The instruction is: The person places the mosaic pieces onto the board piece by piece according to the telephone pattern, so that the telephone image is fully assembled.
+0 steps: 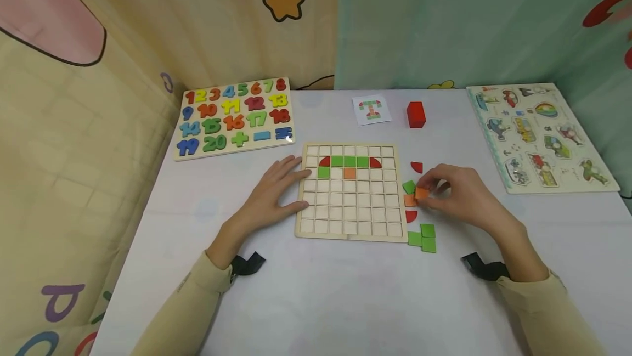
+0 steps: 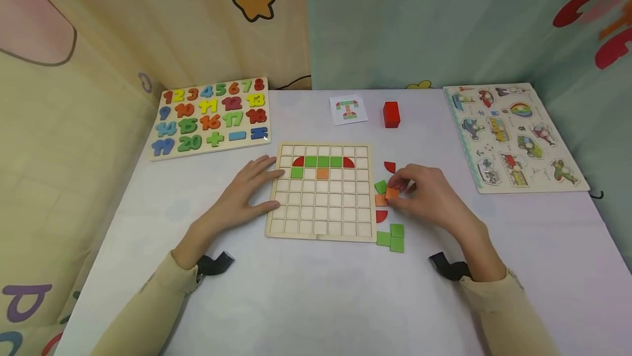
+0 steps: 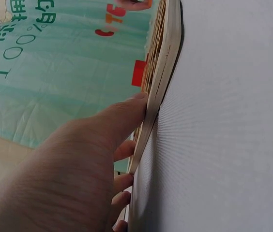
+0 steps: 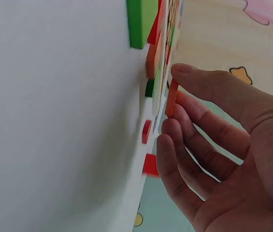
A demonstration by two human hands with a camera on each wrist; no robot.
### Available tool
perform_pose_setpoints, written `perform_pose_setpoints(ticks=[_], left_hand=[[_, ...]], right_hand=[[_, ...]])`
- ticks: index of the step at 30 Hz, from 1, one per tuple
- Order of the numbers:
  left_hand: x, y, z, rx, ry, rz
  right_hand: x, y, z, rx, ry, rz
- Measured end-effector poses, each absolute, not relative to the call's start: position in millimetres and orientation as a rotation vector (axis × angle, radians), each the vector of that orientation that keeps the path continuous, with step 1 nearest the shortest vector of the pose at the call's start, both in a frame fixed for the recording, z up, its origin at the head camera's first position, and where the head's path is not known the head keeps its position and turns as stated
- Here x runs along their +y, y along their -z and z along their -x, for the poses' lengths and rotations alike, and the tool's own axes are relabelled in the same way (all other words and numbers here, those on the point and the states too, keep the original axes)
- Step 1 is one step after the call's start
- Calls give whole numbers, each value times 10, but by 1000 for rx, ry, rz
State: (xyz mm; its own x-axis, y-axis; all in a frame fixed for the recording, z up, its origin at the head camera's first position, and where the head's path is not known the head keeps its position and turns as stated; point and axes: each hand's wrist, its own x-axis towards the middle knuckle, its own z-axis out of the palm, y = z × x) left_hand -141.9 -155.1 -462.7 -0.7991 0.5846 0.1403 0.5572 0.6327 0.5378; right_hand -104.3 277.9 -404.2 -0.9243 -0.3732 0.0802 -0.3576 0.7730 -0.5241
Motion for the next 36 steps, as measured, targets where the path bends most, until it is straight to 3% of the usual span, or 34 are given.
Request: perform_pose_setpoints(ticks=[15, 36], left_hand=[[-1570, 4645, 1411, 2784, -892, -946], [-1555, 4617, 1451, 2782, -900, -970]], right_hand=[[2006, 3894, 1501, 2763, 911, 757], [1515, 4113, 1429, 2805, 871, 764]])
